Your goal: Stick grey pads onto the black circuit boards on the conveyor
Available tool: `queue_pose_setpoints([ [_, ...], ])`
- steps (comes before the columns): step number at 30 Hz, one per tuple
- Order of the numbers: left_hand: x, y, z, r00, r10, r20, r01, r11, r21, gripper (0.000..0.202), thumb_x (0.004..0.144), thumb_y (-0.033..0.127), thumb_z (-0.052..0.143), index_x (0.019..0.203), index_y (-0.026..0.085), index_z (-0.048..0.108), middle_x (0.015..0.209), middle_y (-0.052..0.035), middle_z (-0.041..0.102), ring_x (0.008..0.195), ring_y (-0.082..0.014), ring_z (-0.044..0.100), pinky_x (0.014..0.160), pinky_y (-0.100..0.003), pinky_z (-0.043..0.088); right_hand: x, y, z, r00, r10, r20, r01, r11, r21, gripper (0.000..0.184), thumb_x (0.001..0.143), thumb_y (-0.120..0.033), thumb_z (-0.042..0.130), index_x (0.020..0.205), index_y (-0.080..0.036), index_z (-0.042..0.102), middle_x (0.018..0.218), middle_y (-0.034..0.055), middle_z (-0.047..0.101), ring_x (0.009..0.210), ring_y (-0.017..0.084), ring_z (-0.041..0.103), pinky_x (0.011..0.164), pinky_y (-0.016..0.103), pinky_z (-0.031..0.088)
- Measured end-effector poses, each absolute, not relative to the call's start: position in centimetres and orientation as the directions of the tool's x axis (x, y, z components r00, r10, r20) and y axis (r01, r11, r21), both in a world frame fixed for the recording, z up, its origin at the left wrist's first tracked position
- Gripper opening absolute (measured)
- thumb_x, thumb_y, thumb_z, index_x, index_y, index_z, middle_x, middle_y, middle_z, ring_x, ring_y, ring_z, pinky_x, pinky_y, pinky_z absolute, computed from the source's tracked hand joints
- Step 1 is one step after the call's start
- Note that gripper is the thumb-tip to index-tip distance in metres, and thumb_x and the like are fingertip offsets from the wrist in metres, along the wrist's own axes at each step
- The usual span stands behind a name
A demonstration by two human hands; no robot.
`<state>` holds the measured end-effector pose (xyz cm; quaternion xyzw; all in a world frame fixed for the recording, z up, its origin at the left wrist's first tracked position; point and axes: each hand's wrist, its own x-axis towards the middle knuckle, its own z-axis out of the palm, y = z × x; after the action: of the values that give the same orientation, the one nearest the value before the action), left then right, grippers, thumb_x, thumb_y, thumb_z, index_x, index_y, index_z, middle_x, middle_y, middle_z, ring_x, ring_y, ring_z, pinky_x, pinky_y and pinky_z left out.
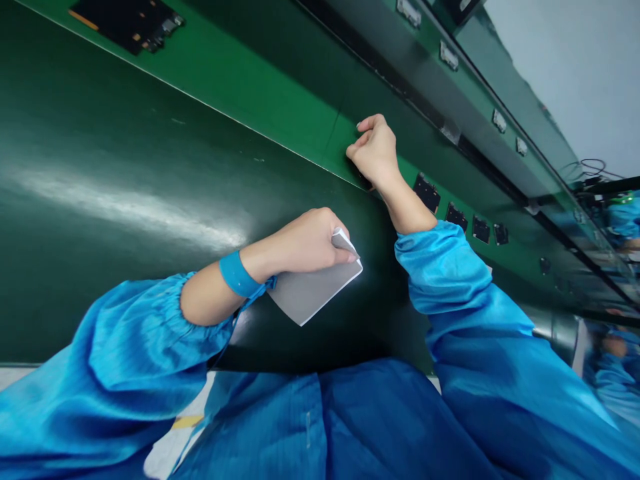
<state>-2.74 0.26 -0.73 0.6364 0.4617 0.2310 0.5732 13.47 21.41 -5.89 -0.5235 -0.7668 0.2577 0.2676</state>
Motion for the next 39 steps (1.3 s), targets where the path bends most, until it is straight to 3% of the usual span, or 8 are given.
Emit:
queue_pose_setpoints([
  [8,-2.9,0.3,-0.5,0.478,0.854,-0.205,0.328,0.043,0.944,0.018,0.081,0.031,0.076,0.074,0.015,0.077,0.064,-0.0003,0.066,0.063,-0.0141,0.058,0.06,-0.027,0.036,16.3,22.2,-2.6,-0.387,0.921,-0.036,0.855,0.344,-0.388,0.066,0.077,-0.028,0.089,0.126,-0.019,0.045,0.102,0.0077,0.061,0.106,0.032,0.067,0.097,0.052,0.056],
  [11,-2.7,-0.1,-0.2,0.481,0.861,-0.167,0.318,0.006,0.948,0.018,0.082,0.029,0.078,0.071,0.015,0.076,0.062,-0.0005,0.065,0.062,-0.0143,0.058,0.06,-0.028,0.036,17.8,23.1,-0.8,-0.355,0.93,-0.098,0.889,0.304,-0.342,0.073,0.071,-0.038,0.095,0.124,-0.017,0.05,0.093,0.0054,0.06,0.098,0.031,0.067,0.089,0.05,0.058],
  [17,-1.5,-1.0,-0.3,0.551,0.821,-0.151,0.293,-0.021,0.956,0.01,0.082,0.024,0.079,0.078,0.015,0.081,0.068,-0.0028,0.073,0.066,-0.0162,0.065,0.061,-0.027,0.039,10.4,22.8,1.2,-0.516,0.855,-0.051,0.66,0.36,-0.659,0.032,0.089,-0.045,0.08,0.092,-0.023,0.056,0.068,-0.0021,0.046,0.062,0.016,0.049,0.057,0.031,0.046],
  [22,-1.2,-1.3,-0.6,0.593,0.79,-0.154,0.315,-0.051,0.948,0.011,0.083,0.026,0.081,0.082,0.015,0.082,0.081,-0.0063,0.08,0.075,-0.0182,0.071,0.065,-0.026,0.043,-3.3,20.1,1.3,-0.724,0.683,-0.094,0.456,0.371,-0.809,0.029,0.094,-0.033,0.073,0.078,-0.022,0.051,0.06,-0.005,0.039,0.053,0.01,0.034,0.049,0.023,0.033],
  [26,-1.4,-1.3,-0.7,0.614,0.775,-0.15,0.32,-0.07,0.945,0.015,0.086,0.031,0.081,0.081,0.016,0.08,0.085,-0.006,0.08,0.079,-0.0191,0.072,0.066,-0.026,0.044,-10.5,19.4,0.4,-0.769,0.621,-0.152,0.464,0.378,-0.802,0.025,0.096,-0.021,0.066,0.076,-0.021,0.05,0.061,-0.0038,0.046,0.054,0.009,0.037,0.048,0.021,0.03],
  [29,-1.5,-1.2,-0.7,0.599,0.791,-0.123,0.3,-0.079,0.951,0.015,0.084,0.029,0.085,0.092,0.018,0.08,0.096,-0.0047,0.082,0.087,-0.0199,0.074,0.071,-0.025,0.046,-12.5,20.3,-0.4,-0.778,0.617,-0.12,0.474,0.449,-0.758,0.024,0.094,-0.014,0.062,0.074,-0.02,0.05,0.066,-0.0015,0.051,0.061,0.011,0.046,0.055,0.021,0.04],
  [34,-1.4,-1.3,-0.4,0.604,0.783,-0.15,0.322,-0.068,0.944,0.015,0.084,0.032,0.084,0.09,0.018,0.08,0.093,-0.0049,0.081,0.085,-0.0207,0.073,0.069,-0.027,0.046,-10.9,23.8,-2.0,-0.567,0.823,0.039,0.637,0.468,-0.613,0.021,0.089,-0.007,0.056,0.073,-0.019,0.051,0.072,0.0023,0.054,0.08,0.019,0.06,0.078,0.032,0.053],
  [39,-1.2,-1.5,-0.7,0.614,0.772,-0.164,0.343,-0.074,0.936,0.019,0.085,0.035,0.082,0.084,0.016,0.079,0.088,-0.0074,0.08,0.082,-0.0221,0.072,0.068,-0.028,0.045,-9.7,24.7,-2.6,-0.487,0.873,-0.003,0.706,0.392,-0.59,0.023,0.087,-0.005,0.056,0.072,-0.02,0.05,0.075,0.0038,0.056,0.083,0.022,0.062,0.084,0.039,0.053],
])
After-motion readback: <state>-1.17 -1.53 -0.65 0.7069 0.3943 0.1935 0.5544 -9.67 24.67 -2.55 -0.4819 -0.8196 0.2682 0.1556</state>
